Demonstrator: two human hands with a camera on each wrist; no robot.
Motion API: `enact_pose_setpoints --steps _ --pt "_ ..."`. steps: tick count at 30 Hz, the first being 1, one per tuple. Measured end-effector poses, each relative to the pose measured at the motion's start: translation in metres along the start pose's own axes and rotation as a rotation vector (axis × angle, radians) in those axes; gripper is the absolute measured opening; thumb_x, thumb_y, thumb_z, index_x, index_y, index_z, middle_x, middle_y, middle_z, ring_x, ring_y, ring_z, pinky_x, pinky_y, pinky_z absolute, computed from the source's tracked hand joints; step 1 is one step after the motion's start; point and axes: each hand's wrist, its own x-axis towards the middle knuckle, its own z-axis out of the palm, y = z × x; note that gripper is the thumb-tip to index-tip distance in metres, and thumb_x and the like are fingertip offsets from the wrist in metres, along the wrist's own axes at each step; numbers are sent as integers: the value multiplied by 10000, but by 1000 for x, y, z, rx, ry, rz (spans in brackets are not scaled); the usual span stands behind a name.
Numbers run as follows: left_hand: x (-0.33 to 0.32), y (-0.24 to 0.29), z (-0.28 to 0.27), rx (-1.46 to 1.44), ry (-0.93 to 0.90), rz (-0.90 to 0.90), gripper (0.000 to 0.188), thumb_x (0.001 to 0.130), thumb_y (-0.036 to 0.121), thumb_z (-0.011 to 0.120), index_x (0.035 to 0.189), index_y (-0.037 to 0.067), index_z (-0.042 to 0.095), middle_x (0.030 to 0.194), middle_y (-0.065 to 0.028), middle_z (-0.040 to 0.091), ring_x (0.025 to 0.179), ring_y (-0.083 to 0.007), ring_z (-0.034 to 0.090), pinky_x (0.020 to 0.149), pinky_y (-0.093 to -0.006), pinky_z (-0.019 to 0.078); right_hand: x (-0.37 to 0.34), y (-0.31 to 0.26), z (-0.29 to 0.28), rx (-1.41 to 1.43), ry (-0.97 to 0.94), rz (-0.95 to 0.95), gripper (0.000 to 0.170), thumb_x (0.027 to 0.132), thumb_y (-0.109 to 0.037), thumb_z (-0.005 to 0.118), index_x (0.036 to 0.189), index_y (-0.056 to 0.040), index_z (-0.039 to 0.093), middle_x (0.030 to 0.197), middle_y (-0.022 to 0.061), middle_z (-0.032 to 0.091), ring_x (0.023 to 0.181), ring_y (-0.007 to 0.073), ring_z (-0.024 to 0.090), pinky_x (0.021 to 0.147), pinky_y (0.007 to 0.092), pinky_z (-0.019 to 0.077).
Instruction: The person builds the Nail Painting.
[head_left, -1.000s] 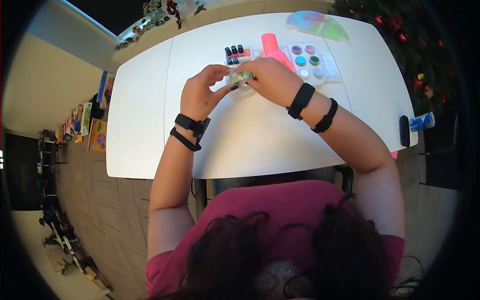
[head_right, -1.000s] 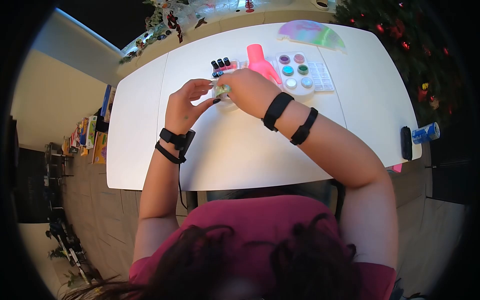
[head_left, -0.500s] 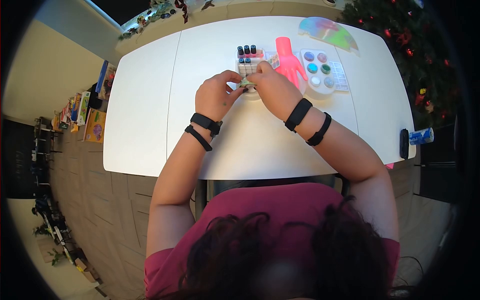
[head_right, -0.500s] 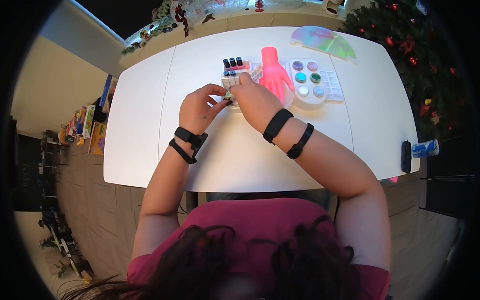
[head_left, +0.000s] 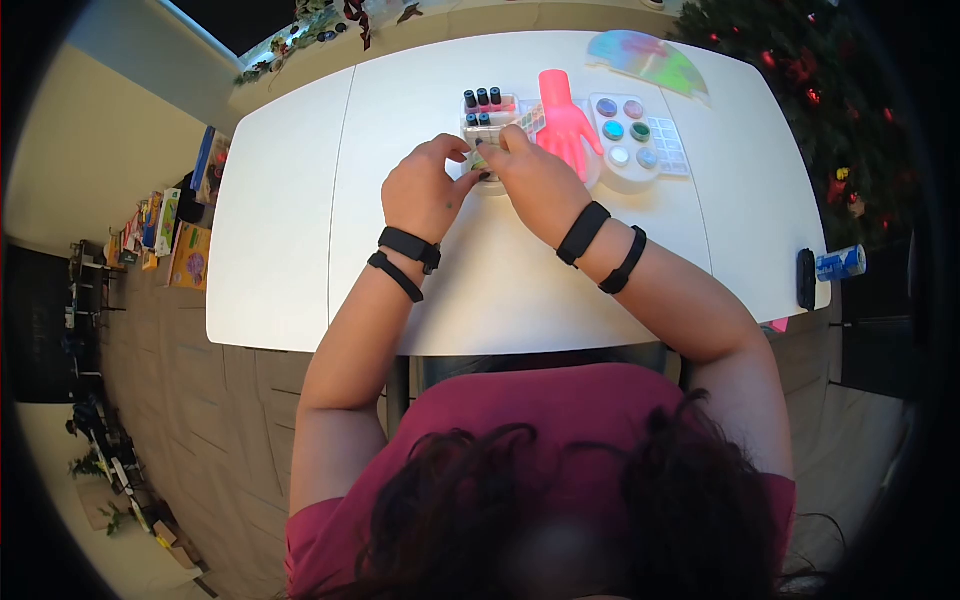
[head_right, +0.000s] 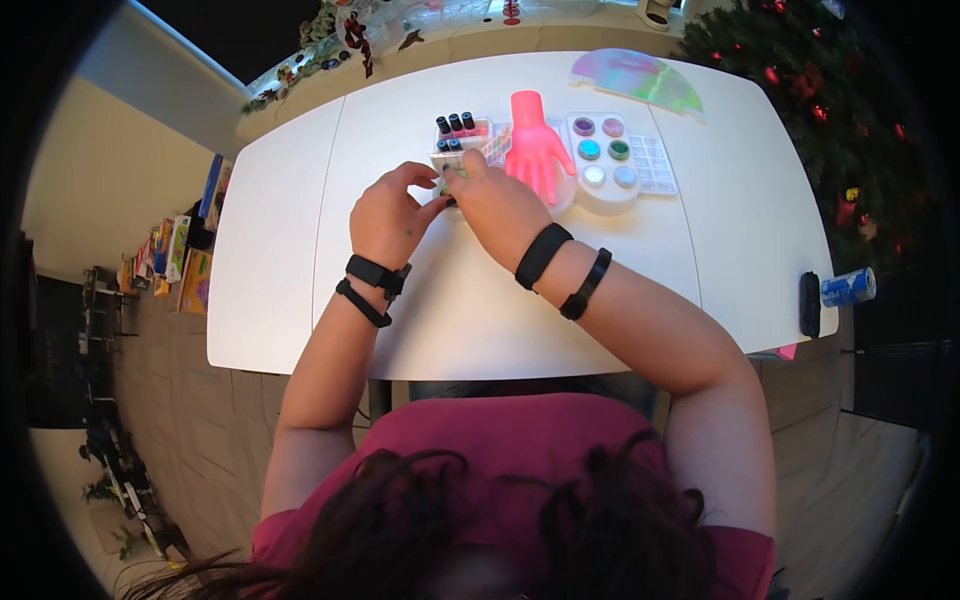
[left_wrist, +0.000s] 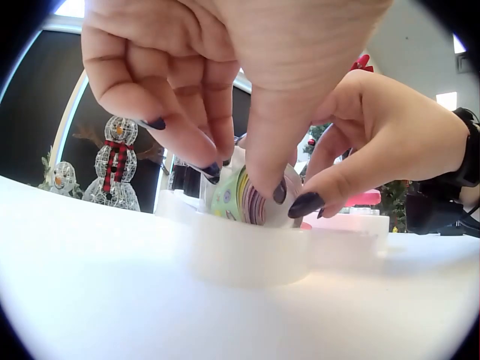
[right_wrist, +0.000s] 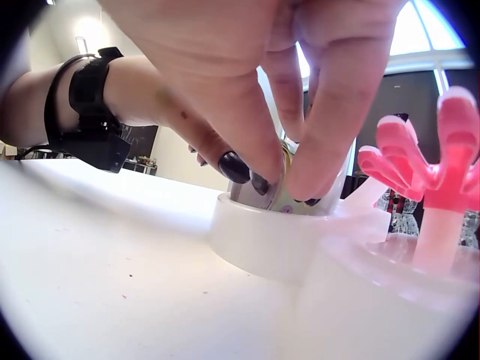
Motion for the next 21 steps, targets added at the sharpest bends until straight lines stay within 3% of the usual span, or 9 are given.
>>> enact_pose_setpoints --steps 9,12,14,15,16,18,21 --pt "-2 11 4 69 -12 -58 294 844 283 864 1024 120 697 962 -7 786 863 -274 741 697 -395 564 -4 11 9 20 44 -13 146 946 -25 612 1090 -15 592 1084 192 646 928 392 712 774 468 600" --pt "-4 6 2 66 7 -39 309 834 262 871 1031 114 683 959 -19 783 861 -276 740 699 -401 562 -7 8 -11 -13 46 0 135 934 -61 640 1058 -23 600 1015 166 672 932 369 714 765 476 592" --pt "-9 8 -10 5 0 -31 325 819 242 882 1039 107 685 962 -36 783 883 -278 742 703 -404 559 -8 9 -49 66 186 6 181 935 -135 691 1076 -33 644 998 147 715 940 325 726 763 461 590" --pt "-13 1 -12 -11 49 32 347 808 234 891 1059 99 694 970 -52 783 758 -262 715 659 -385 541 -3 26 -82 174 195 159 228 930 -185 718 1095 -36 668 1019 143 734 951 308 731 774 446 591" --pt "-17 -1 -25 -57 26 -2 336 820 231 890 1069 91 713 965 -46 782 591 -188 621 584 -324 496 8 64 -118 272 211 310 277 925 -235 745 1114 -40 692 1039 139 754 962 290 736 785 431 592" --pt "-20 4 -44 -115 -21 -97 293 863 220 864 1073 71 726 955 -31 778 510 -100 500 529 -271 434 23 156 -140 -59 283 373 362 911 -307 775 1151 -41 722 1090 160 761 1005 308 737 853 409 592" --pt "-14 0 -55 -283 -14 -185 229 936 187 792 1096 37 728 965 -33 773 540 -49 466 522 -238 398 37 299 -148 -216 46 585 704 819 -486 845 1317 -27 653 1234 201 729 1158 340 699 992 412 553"
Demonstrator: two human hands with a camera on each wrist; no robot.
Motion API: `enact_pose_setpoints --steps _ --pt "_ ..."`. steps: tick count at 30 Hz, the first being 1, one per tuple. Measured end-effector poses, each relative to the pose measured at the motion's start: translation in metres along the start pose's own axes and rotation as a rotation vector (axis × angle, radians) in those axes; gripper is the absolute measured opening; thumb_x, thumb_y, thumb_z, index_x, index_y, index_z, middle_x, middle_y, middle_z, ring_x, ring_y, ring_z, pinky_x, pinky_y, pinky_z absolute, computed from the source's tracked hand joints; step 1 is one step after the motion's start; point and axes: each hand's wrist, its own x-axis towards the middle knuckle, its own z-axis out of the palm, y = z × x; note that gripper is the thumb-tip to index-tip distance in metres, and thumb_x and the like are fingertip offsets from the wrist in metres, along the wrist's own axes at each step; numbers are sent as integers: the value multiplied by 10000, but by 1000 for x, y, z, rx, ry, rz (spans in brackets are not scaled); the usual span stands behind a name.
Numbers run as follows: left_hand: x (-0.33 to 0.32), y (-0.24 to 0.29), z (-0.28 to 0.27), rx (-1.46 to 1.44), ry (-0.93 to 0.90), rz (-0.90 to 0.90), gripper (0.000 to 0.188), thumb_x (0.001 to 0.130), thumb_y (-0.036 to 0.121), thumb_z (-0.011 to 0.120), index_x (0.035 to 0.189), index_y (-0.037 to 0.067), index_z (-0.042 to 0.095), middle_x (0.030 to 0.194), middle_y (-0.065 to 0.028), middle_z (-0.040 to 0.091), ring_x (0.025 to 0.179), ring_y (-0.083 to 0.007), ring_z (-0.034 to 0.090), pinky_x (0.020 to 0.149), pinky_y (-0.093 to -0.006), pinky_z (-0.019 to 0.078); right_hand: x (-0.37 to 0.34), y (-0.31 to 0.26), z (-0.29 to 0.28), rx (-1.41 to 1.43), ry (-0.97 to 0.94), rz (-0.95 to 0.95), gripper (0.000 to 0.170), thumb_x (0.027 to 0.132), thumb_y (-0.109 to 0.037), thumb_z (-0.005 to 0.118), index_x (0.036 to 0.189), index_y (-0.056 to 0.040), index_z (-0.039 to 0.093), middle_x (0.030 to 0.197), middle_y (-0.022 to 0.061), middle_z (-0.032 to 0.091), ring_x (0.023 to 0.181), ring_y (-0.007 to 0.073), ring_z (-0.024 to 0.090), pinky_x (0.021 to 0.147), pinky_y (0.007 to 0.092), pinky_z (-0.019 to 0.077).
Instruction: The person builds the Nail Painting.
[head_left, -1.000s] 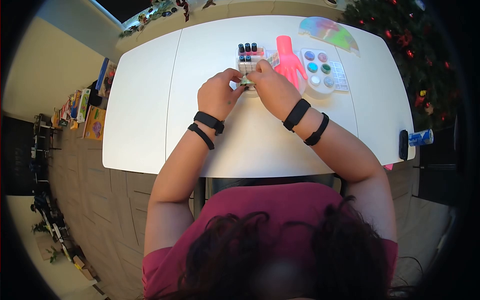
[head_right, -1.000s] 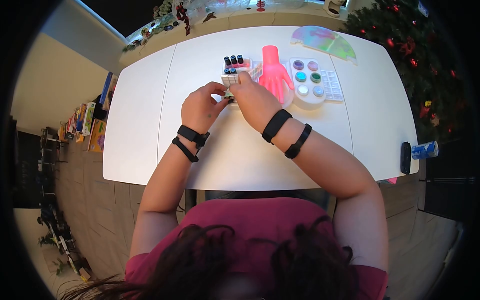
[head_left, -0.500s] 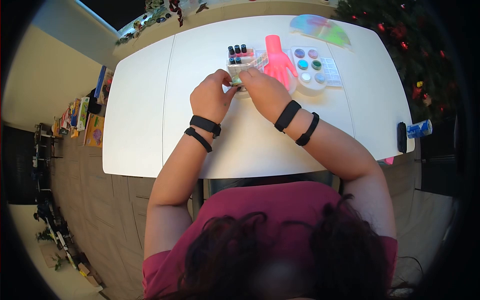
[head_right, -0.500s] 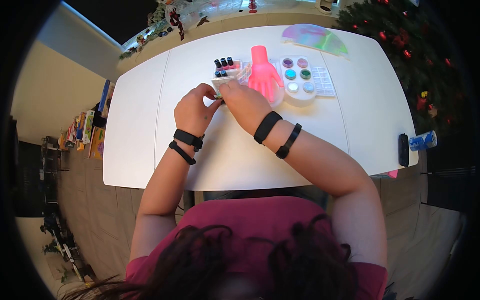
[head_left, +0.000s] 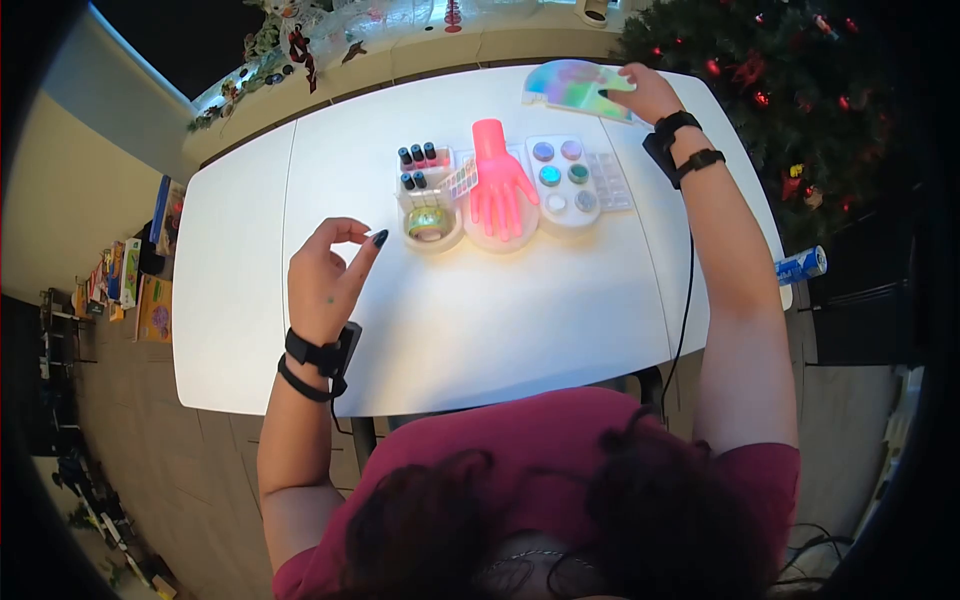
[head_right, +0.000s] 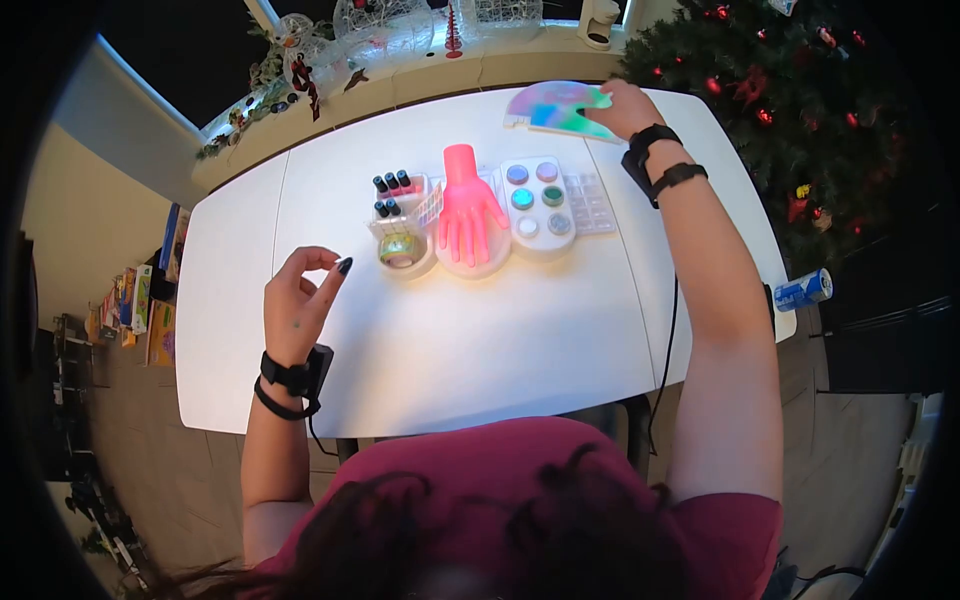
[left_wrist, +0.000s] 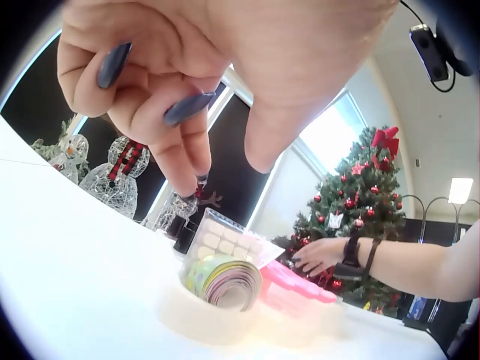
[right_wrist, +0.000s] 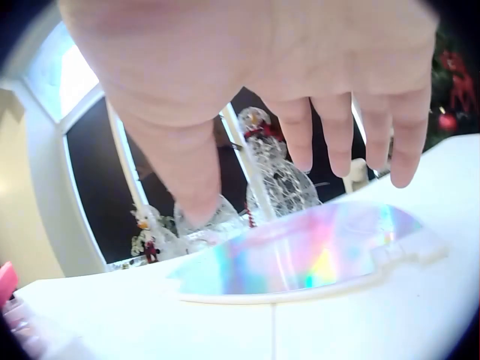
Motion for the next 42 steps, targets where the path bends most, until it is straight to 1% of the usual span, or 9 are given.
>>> enact_pose_setpoints --steps 5,8,12,17,22,26,29,36,42 --pt "15 -2 -6 -73 75 -82 235 949 229 782 1073 34 735 958 -34 775 560 -66 486 540 -246 412 66 55 24 1 -446 149 1346 622 -661 921 1641 -25 315 1624 222 455 1495 341 459 1234 386 377" --pt "20 -6 -11 -70 99 -108 205 974 172 751 1102 15 726 994 -20 758 609 -40 462 570 -222 400 96 55 45 -301 -501 19 1459 581 -571 979 1701 -128 156 1719 203 281 1592 382 255 1301 466 269" --pt "17 -16 -7 -108 143 -175 171 969 141 745 1089 20 732 998 -6 749 622 -44 469 583 -220 398 137 62 69 -318 -542 -33 1493 529 -494 1021 1704 -164 160 1705 218 306 1579 391 283 1299 464 279" --pt "11 -21 -6 -107 92 -216 144 983 83 719 1109 13 721 982 16 723 637 -13 461 574 -200 363 148 34 64 18 -453 -120 1392 522 -253 1050 1665 -110 269 1554 218 525 1419 374 523 1209 437 423" --pt "17 -21 -5 -118 86 -172 138 981 65 709 1108 12 723 989 12 732 637 -19 484 590 -204 370 142 -9 36 465 -309 -243 458 844 40 806 1285 0 690 1154 75 747 1070 157 706 899 296 585" --pt "47 -20 -2 -116 39 -99 201 983 142 738 1144 22 720 1052 -19 749 727 -71 567 655 -233 452 92 -78 1 491 -358 -466 207 989 -9 673 1194 13 679 1041 14 728 975 84 695 835 260 570" --pt "82 -20 2 -81 7 -42 272 1003 160 723 1239 30 690 1155 -47 745 928 -126 655 815 -283 517 49 -115 3 606 -323 -649 168 996 12 646 1163 9 670 955 1 710 905 84 672 812 261 554" --pt "157 -26 38 -151 -204 127 434 1016 240 729 1409 88 628 1350 -121 710 1338 -265 622 1117 -434 479 0 -146 3 436 -185 -638 191 948 -115 690 1126 -45 679 989 160 747 931 352 724 797 399 557" --pt "188 -54 81 -363 -400 -27 272 1055 77 626 1315 24 684 1168 -10 737 1079 -116 675 976 -313 539 -6 -146 9 425 -161 -585 197 971 -163 673 1141 -64 669 978 168 743 914 391 709 795 436 557"
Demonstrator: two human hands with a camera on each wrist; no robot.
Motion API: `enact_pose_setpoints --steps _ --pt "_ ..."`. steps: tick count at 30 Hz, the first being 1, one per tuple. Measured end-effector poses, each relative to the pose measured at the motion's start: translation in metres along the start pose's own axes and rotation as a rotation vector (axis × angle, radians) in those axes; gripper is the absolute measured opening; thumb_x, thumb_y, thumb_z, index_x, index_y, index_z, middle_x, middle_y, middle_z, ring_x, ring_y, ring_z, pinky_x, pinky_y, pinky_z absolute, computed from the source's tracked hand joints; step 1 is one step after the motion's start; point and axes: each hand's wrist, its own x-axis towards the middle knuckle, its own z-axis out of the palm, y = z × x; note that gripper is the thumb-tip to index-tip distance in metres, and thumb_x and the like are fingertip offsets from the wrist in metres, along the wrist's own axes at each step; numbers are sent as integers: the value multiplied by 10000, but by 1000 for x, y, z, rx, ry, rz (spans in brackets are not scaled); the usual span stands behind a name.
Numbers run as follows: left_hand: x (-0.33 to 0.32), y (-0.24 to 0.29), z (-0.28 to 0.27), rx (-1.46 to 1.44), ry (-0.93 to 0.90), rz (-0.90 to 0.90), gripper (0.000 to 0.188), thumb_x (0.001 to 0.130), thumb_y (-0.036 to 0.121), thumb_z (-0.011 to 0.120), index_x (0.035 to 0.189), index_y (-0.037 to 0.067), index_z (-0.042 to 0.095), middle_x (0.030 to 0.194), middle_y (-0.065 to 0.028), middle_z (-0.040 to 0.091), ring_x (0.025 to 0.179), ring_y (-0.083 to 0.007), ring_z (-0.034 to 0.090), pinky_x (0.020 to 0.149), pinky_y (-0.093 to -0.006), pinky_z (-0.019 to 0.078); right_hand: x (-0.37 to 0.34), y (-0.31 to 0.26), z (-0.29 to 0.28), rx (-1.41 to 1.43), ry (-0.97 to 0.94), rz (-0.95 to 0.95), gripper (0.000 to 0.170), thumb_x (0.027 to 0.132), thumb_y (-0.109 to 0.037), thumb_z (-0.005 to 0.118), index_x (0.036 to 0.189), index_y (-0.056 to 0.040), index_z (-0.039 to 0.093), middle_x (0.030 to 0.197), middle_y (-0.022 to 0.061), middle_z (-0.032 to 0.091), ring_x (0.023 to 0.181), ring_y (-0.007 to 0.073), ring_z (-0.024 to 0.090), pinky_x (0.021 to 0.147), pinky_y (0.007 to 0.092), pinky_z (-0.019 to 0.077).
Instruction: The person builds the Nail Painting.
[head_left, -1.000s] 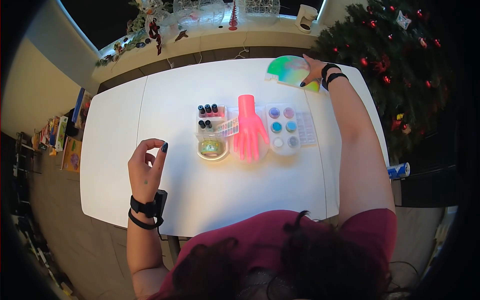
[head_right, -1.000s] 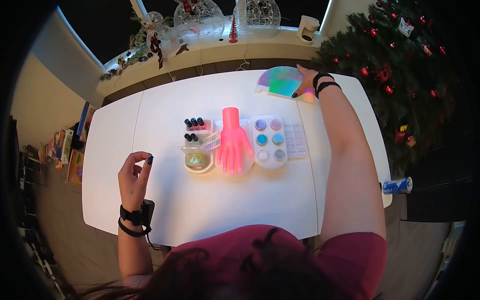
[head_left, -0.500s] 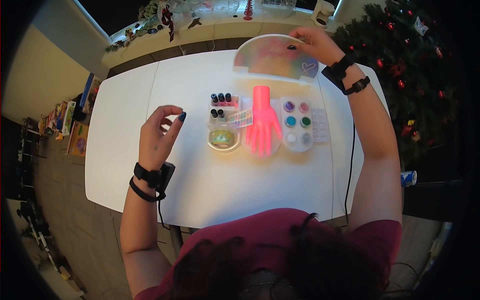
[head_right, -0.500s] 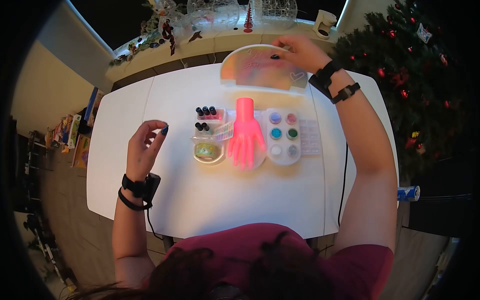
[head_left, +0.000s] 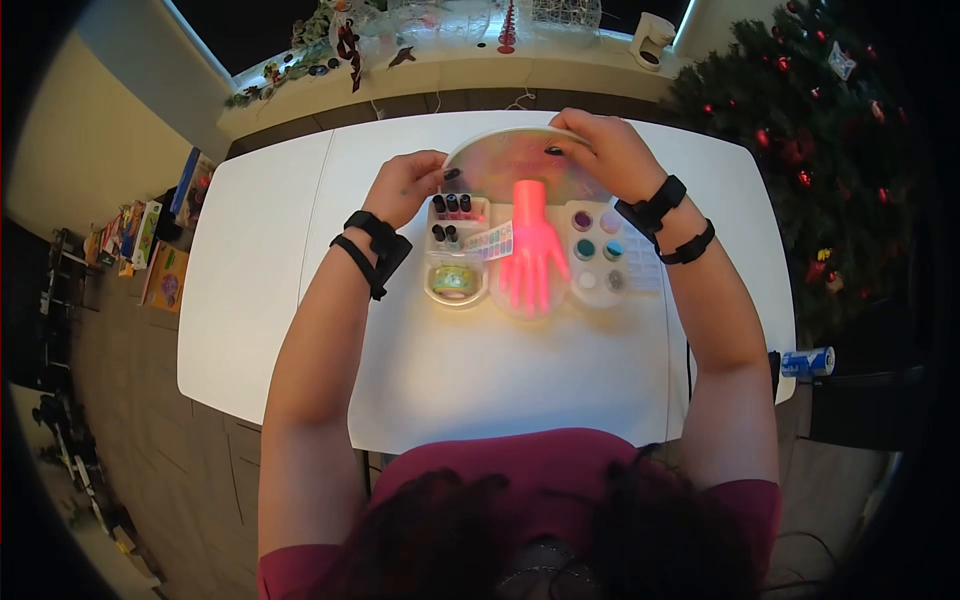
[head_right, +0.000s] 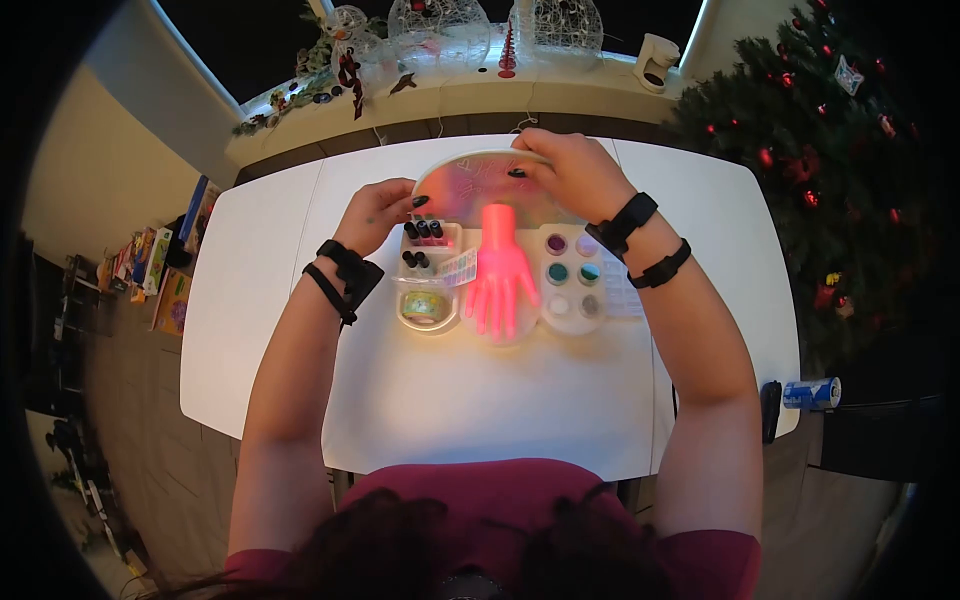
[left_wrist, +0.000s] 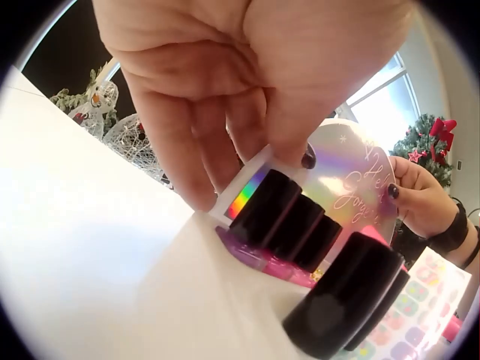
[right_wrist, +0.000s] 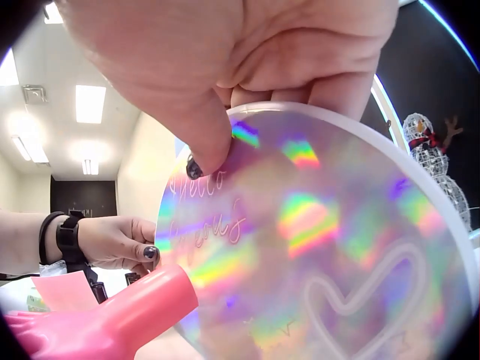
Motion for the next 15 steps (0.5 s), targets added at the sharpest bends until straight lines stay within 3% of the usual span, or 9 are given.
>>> enact_pose_setpoints --steps 5,8,10,14,15 --pt "0 2 3 -148 -42 2 157 1066 66 600 1177 44 710 1089 24 724 1007 -73 652 910 -280 544 -3 3 5 3 27 -28 234 989 -205 655 1180 -70 662 1027 185 740 966 416 693 817 463 555" --pt "-2 8 7 -153 38 -14 138 1070 90 626 1117 11 729 952 19 694 895 -71 612 841 -271 541 -3 1 5 -1 31 -25 241 994 -205 651 1193 -70 664 1042 193 735 983 421 688 830 462 555" --pt "-3 9 6 -168 41 -14 133 1073 100 628 1112 20 727 948 28 685 877 -67 598 830 -268 537 -4 2 5 -28 6 -24 216 1015 -152 641 1199 -38 641 1028 168 723 930 376 685 836 395 546" --pt "-1 -4 7 -208 -2 25 124 1071 96 631 1110 26 726 944 35 681 875 -63 595 822 -267 537 -12 14 9 46 -12 -53 271 1000 -113 663 1261 -48 632 1052 156 737 945 318 707 856 377 550" --pt "-2 -6 9 -192 17 35 119 1070 92 632 1107 27 724 941 38 677 870 -61 592 817 -267 536 -18 18 7 133 -55 59 297 980 -97 684 1269 -55 634 1074 171 750 982 315 725 871 388 562"
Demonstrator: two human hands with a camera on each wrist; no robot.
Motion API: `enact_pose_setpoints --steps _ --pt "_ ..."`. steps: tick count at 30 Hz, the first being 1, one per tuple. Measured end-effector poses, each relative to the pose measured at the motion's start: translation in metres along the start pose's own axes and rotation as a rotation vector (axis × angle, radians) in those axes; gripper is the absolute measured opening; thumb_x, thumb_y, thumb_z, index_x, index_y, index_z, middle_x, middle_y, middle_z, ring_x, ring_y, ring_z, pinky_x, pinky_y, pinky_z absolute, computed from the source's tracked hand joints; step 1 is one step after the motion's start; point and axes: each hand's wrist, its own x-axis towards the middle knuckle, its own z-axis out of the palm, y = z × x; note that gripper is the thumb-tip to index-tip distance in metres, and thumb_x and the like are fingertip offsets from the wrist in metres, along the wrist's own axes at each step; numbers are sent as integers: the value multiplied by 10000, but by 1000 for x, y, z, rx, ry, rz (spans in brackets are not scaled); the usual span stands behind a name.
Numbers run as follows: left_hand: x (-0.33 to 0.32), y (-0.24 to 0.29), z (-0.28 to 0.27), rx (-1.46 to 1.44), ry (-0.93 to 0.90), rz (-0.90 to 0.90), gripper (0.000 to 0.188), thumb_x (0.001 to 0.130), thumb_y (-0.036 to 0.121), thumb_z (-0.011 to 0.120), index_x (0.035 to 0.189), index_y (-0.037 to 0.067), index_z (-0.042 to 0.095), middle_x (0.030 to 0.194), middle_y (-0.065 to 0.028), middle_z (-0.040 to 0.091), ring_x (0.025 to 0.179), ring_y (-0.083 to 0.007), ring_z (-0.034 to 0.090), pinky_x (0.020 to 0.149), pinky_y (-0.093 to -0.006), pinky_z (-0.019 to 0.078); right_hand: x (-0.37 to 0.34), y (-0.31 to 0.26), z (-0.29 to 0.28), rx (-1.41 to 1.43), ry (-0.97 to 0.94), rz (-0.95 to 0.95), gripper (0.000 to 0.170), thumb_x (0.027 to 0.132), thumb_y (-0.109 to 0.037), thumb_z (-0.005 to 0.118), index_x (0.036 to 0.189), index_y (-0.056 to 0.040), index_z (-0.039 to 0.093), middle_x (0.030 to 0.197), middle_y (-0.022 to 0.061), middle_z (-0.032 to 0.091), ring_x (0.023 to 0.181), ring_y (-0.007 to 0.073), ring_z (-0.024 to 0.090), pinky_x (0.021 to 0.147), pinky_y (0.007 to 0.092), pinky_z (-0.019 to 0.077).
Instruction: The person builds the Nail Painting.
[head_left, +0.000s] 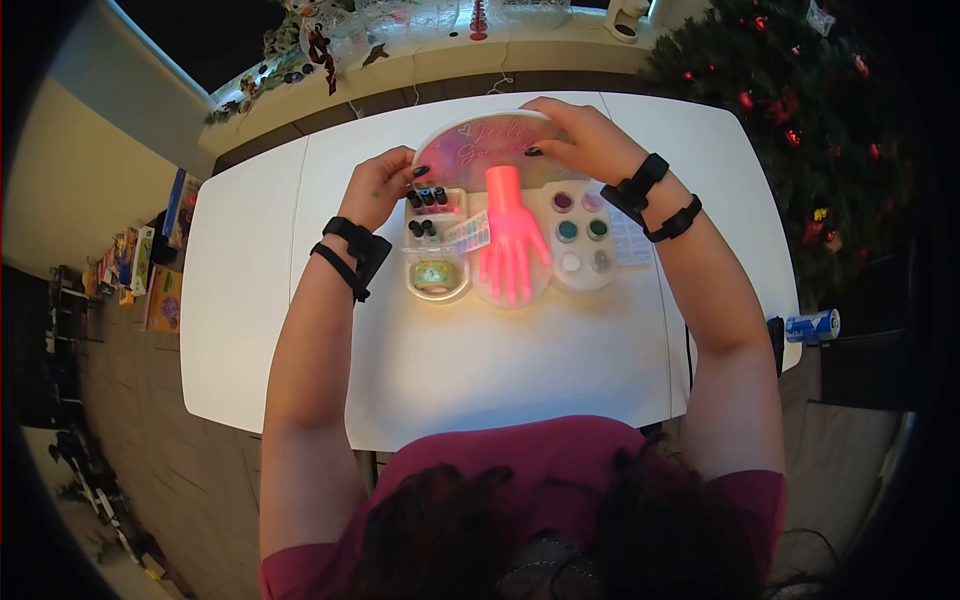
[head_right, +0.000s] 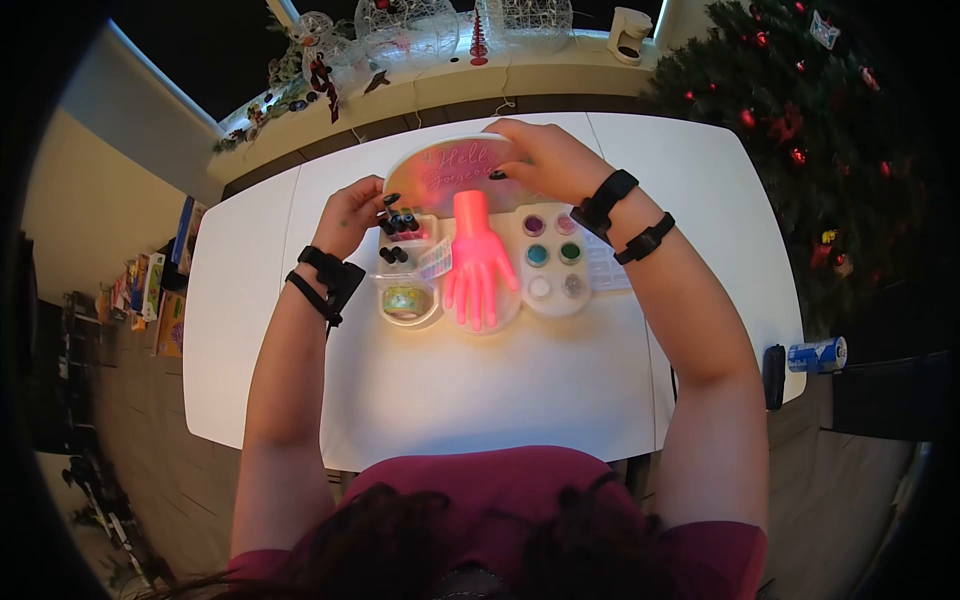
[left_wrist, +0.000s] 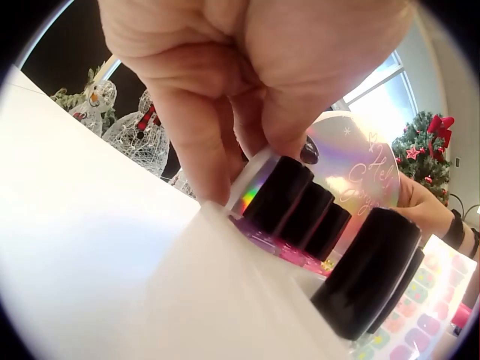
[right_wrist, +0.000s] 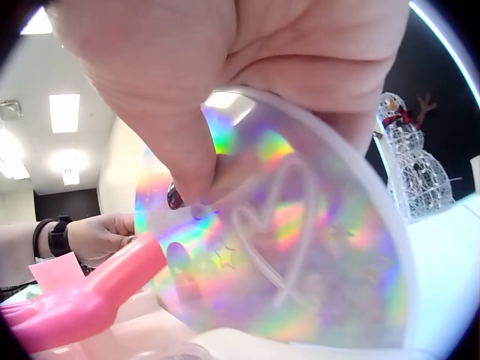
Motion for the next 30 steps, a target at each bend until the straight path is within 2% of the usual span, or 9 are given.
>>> enact_pose_setpoints --steps 2,4,7,11,13,20,22,25,30 --pt "1 1 -3 16 17 18 114 1069 89 632 1103 27 722 938 40 674 866 -59 588 812 -267 535 -6 10 -4 85 -36 111 325 960 -81 705 1277 -63 635 1095 187 763 1019 311 743 886 398 575" --pt "1 0 -6 132 -27 24 124 1081 51 592 1150 18 689 1026 7 710 956 -72 658 878 -285 574 -14 27 0 48 -82 201 349 959 -76 718 1296 -46 630 1120 169 765 1026 248 742 896 373 572" --pt "4 -4 -7 141 -33 37 129 1082 56 593 1158 7 685 1018 6 708 959 -73 654 888 -289 574 -27 45 9 232 -27 209 356 952 -77 723 1294 -32 638 1128 146 762 1027 239 737 905 367 570" --pt "3 -6 -2 201 1 82 135 1085 59 590 1164 8 688 1009 13 706 955 -74 648 875 -291 572 -37 57 13 117 -9 273 350 939 -79 735 1278 -39 661 1113 137 762 1012 254 734 902 376 568" --pt "-1 -3 2 142 43 103 112 1051 42 615 1115 15 703 908 -17 707 840 -87 617 822 -283 542 -38 49 12 86 -29 314 344 959 -25 718 1295 -9 649 1149 74 744 1063 157 701 946 340 563" --pt "-3 2 3 213 84 136 90 1032 64 649 1099 27 697 881 -42 705 841 -110 642 817 -298 544 -37 37 8 -160 -66 442 283 968 -16 687 1250 -18 661 1149 75 746 1078 152 694 976 336 543" --pt "7 -12 -3 331 71 97 100 1027 107 670 1104 54 707 890 -70 723 839 -151 676 813 -320 547 -41 64 17 35 5 337 293 957 -118 714 1243 -62 686 1162 155 752 1071 279 712 933 385 546" --pt "0 12 2 480 85 98 116 1030 136 664 1115 77 717 919 -94 744 838 -191 697 816 -340 547 -42 67 18 5 -4 297 278 983 -130 690 1247 -43 678 1146 144 754 1049 262 710 928 368 543" --pt "0 18 -6 616 -28 158 205 1063 149 586 1194 82 728 1045 -149 771 991 -283 716 913 -383 536 -46 77 25 143 7 276 277 1018 -132 643 1276 -34 657 1137 119 749 1018 220 699 914 349 546"
